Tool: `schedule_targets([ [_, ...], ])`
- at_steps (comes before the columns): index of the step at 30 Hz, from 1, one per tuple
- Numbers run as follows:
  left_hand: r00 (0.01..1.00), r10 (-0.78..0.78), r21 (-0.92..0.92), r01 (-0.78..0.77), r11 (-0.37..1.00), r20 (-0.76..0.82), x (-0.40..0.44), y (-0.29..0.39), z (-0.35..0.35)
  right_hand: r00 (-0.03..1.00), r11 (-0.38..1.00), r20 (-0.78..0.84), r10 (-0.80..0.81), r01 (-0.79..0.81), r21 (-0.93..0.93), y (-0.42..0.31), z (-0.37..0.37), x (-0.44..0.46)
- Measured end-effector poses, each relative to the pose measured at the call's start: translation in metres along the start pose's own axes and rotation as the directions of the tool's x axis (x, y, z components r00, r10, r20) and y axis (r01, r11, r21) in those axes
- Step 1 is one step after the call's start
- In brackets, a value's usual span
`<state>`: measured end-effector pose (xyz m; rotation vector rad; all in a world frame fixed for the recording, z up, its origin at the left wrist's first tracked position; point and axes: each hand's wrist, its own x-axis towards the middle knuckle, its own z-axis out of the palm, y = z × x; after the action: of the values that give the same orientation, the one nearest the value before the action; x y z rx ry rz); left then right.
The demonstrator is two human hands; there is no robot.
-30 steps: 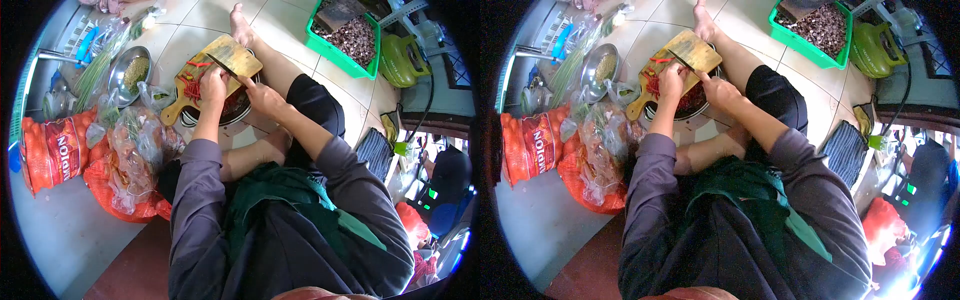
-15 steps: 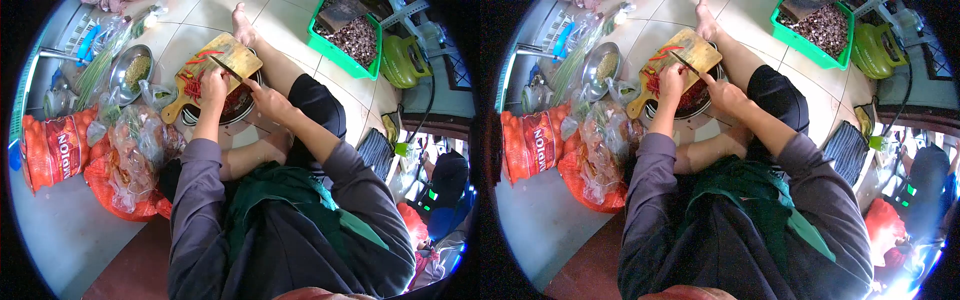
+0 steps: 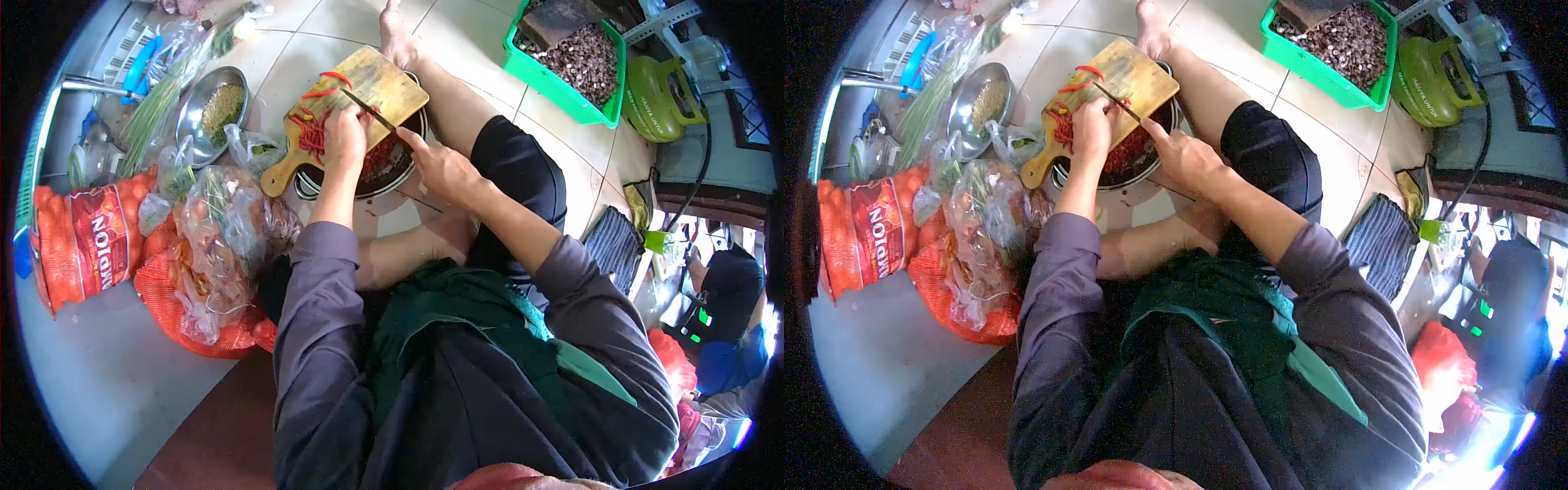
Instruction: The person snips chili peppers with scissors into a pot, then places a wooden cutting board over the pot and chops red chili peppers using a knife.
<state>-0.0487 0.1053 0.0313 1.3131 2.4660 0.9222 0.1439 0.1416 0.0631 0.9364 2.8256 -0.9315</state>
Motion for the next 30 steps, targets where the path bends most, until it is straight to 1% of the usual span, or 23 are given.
schedule_targets([
  [1, 1.000, 0.007, 0.000, -0.007, 1.000, 0.006, -0.002, 0.001, 0.000, 0.999, 0.999, 0.038, 0.032, -0.031, -0.030, -0.002, -0.001, -0.007],
  [3, 1.000, 0.030, 0.002, -0.030, 1.000, 0.004, -0.001, 0.004, -0.003, 1.000, 0.998, 0.015, 0.023, -0.023, -0.053, 0.000, 0.009, 0.000],
  [4, 1.000, 0.019, 0.055, -0.019, 0.998, -0.001, 0.000, 0.002, 0.000, 1.000, 0.999, 0.001, 0.018, -0.018, -0.048, 0.000, 0.015, 0.008],
  [5, 1.000, 0.013, 0.073, -0.012, 0.997, -0.023, -0.003, 0.000, 0.001, 1.000, 0.999, -0.015, 0.012, -0.012, -0.044, -0.002, 0.020, 0.017],
  [6, 0.998, 0.015, 0.089, -0.010, 0.996, -0.057, -0.003, 0.003, 0.001, 0.999, 0.998, 0.021, 0.035, -0.033, -0.059, -0.005, 0.019, 0.031],
  [8, 0.997, 0.012, 0.101, -0.004, 0.995, -0.081, -0.004, 0.006, -0.003, 1.000, 1.000, -0.025, 0.010, -0.010, -0.007, -0.004, 0.018, 0.045],
  [9, 0.996, 0.019, 0.063, -0.013, 0.998, -0.083, -0.001, 0.001, -0.001, 0.999, 1.000, -0.053, -0.002, 0.003, 0.014, -0.003, 0.018, 0.051],
  [10, 0.996, 0.022, 0.025, -0.020, 0.999, -0.084, 0.000, -0.006, 0.003, 0.992, 0.997, -0.103, -0.075, 0.078, 0.023, 0.001, 0.013, 0.045],
  [11, 0.996, 0.021, -0.015, -0.023, 1.000, -0.084, 0.001, -0.015, 0.009, 0.993, 0.996, -0.095, -0.071, 0.075, 0.038, 0.006, 0.009, 0.038],
  [13, 0.996, 0.023, -0.007, -0.024, 1.000, -0.087, -0.005, -0.015, 0.006, 0.997, 0.996, -0.058, -0.044, 0.048, 0.078, 0.000, -0.005, 0.009],
  [14, 0.997, 0.031, -0.019, -0.033, 0.999, -0.074, -0.003, -0.017, 0.006, 0.999, 0.999, 0.031, 0.027, -0.028, 0.025, -0.004, -0.009, -0.001],
  [17, 0.996, 0.061, 0.014, -0.060, 0.998, -0.069, -0.002, -0.013, 0.003, 1.000, 0.999, -0.001, -0.016, 0.016, -0.044, 0.005, 0.015, -0.002],
  [18, 0.995, 0.065, 0.033, -0.063, 0.997, -0.077, -0.002, -0.010, 0.002, 0.994, 0.997, -0.085, -0.069, 0.066, -0.040, 0.013, 0.032, 0.008],
  [19, 0.994, 0.069, 0.054, -0.065, 0.996, -0.080, -0.006, -0.007, 0.002, 0.996, 0.997, -0.072, -0.057, 0.052, -0.061, 0.009, 0.035, 0.015],
  [20, 0.998, 0.034, 0.068, -0.029, 0.997, -0.060, -0.008, -0.004, 0.001, 0.996, 0.995, -0.075, -0.049, 0.042, -0.090, 0.004, 0.034, 0.027],
  [21, 0.999, 0.027, 0.030, -0.026, 0.999, -0.046, -0.008, -0.003, -0.001, 0.995, 0.992, -0.086, -0.046, 0.035, -0.125, 0.001, 0.028, 0.039],
  [23, 0.995, 0.076, -0.006, -0.076, 0.997, -0.057, -0.008, -0.003, -0.005, 0.982, 0.991, -0.150, -0.118, 0.108, -0.075, 0.003, 0.023, 0.045],
  [24, 0.999, 0.019, 0.019, -0.019, 1.000, -0.030, -0.006, -0.006, -0.003, 0.971, 0.987, -0.177, -0.162, 0.156, -0.045, 0.003, 0.016, 0.038],
  [25, 0.997, 0.047, 0.013, -0.046, 0.999, -0.067, -0.005, -0.006, -0.004, 0.959, 0.979, -0.198, -0.202, 0.203, -0.015, 0.000, 0.009, 0.028],
  [26, 0.996, 0.052, -0.004, -0.053, 0.999, -0.069, -0.004, -0.009, -0.003, 0.990, 0.995, -0.122, -0.075, 0.083, 0.062, -0.003, 0.004, 0.016],
  [27, 0.997, 0.052, -0.024, -0.054, 0.998, -0.059, -0.006, -0.004, -0.006, 0.991, 0.997, -0.112, -0.071, 0.076, 0.035, -0.004, 0.004, 0.010],
  [29, 1.000, -0.019, 0.062, 0.018, 0.998, 0.015, -0.007, 0.004, -0.012, 0.996, 0.999, -0.079, -0.046, 0.046, -0.007, -0.003, 0.012, -0.008],
  [30, 1.000, -0.014, 0.060, 0.013, 0.998, 0.008, -0.008, 0.007, -0.014, 0.992, 0.998, -0.111, -0.064, 0.066, 0.012, 0.003, 0.024, -0.004],
])
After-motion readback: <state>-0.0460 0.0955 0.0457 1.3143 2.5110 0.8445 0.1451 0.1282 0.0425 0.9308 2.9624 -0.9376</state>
